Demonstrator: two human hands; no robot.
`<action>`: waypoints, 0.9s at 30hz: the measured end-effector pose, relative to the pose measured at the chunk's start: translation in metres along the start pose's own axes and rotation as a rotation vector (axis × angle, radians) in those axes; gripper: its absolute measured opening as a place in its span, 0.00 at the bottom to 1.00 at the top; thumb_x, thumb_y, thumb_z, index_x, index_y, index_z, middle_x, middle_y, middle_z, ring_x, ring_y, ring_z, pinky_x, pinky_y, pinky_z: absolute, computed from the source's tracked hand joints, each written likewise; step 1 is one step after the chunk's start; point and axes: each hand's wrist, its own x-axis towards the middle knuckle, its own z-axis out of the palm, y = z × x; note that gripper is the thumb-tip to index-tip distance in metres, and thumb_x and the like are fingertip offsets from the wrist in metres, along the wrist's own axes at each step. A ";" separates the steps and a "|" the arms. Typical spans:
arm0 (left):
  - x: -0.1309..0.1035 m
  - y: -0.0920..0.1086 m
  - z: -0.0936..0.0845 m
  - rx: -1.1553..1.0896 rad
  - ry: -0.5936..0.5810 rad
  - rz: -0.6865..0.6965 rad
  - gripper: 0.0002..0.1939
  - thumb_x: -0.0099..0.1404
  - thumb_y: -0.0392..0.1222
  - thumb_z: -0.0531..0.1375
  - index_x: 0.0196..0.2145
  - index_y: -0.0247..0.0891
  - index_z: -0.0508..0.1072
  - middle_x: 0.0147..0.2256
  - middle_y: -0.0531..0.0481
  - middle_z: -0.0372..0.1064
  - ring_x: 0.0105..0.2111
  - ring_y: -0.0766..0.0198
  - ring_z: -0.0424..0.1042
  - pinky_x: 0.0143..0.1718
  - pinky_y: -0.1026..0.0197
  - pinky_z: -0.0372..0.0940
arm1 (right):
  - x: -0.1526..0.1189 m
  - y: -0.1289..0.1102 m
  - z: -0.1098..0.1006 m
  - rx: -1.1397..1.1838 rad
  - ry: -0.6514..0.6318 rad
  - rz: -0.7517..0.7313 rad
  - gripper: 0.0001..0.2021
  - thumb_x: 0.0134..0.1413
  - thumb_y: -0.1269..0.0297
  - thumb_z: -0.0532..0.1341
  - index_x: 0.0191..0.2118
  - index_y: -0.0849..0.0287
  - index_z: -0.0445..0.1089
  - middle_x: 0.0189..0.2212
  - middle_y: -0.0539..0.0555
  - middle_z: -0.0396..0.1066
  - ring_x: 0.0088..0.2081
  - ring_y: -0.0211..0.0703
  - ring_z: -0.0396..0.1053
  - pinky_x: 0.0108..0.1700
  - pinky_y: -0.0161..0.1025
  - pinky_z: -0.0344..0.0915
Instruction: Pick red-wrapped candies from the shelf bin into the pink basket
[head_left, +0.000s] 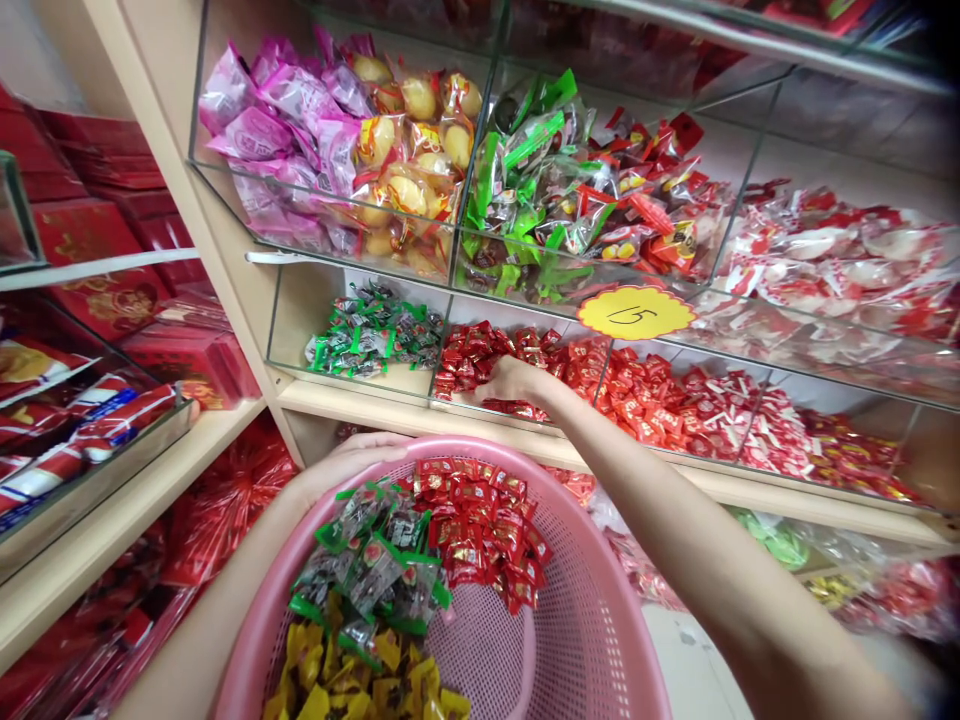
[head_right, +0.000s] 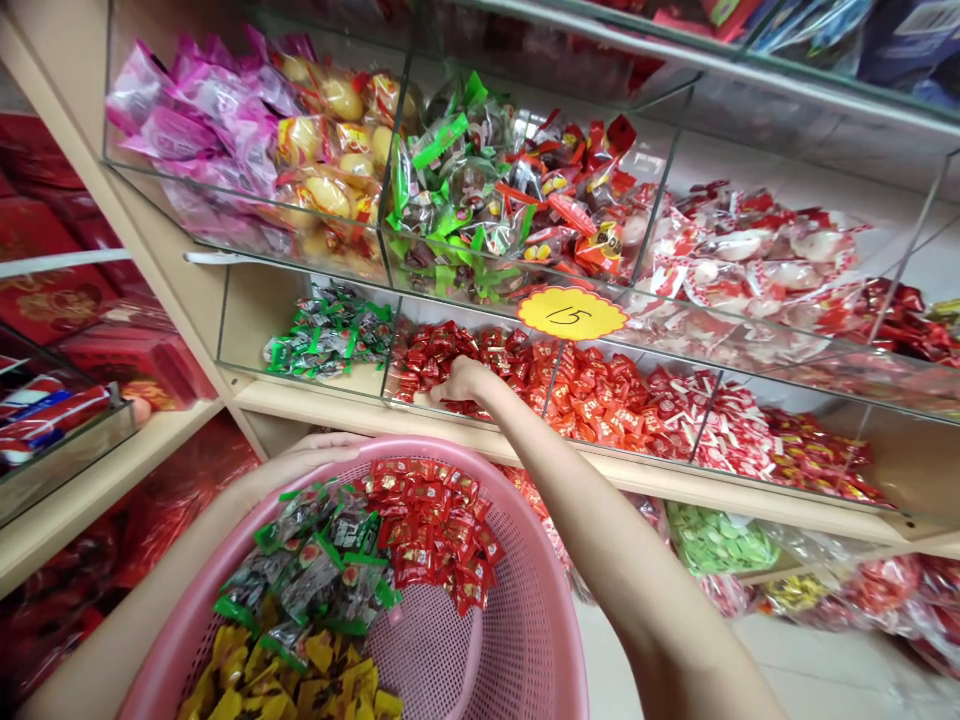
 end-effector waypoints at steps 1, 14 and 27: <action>0.000 0.000 0.000 -0.008 -0.003 -0.004 0.24 0.50 0.46 0.64 0.45 0.35 0.71 0.40 0.46 0.73 0.41 0.52 0.70 0.43 0.57 0.62 | -0.008 0.004 -0.006 0.021 0.012 -0.014 0.17 0.38 0.55 0.62 0.32 0.65 0.71 0.28 0.54 0.70 0.29 0.41 0.66 0.27 0.34 0.59; -0.001 0.005 0.004 0.047 0.010 0.009 0.22 0.51 0.46 0.63 0.44 0.35 0.72 0.41 0.47 0.73 0.43 0.53 0.69 0.46 0.58 0.61 | -0.165 0.060 0.060 -0.213 0.132 -0.205 0.07 0.47 0.65 0.56 0.28 0.62 0.69 0.25 0.55 0.70 0.26 0.39 0.65 0.25 0.35 0.51; -0.003 0.009 0.006 0.049 0.019 -0.015 0.19 0.51 0.44 0.63 0.42 0.39 0.73 0.37 0.51 0.74 0.37 0.58 0.72 0.43 0.61 0.63 | -0.156 0.033 0.079 -0.461 -0.080 -0.092 0.11 0.51 0.73 0.53 0.34 0.66 0.73 0.30 0.64 0.73 0.34 0.50 0.72 0.29 0.38 0.63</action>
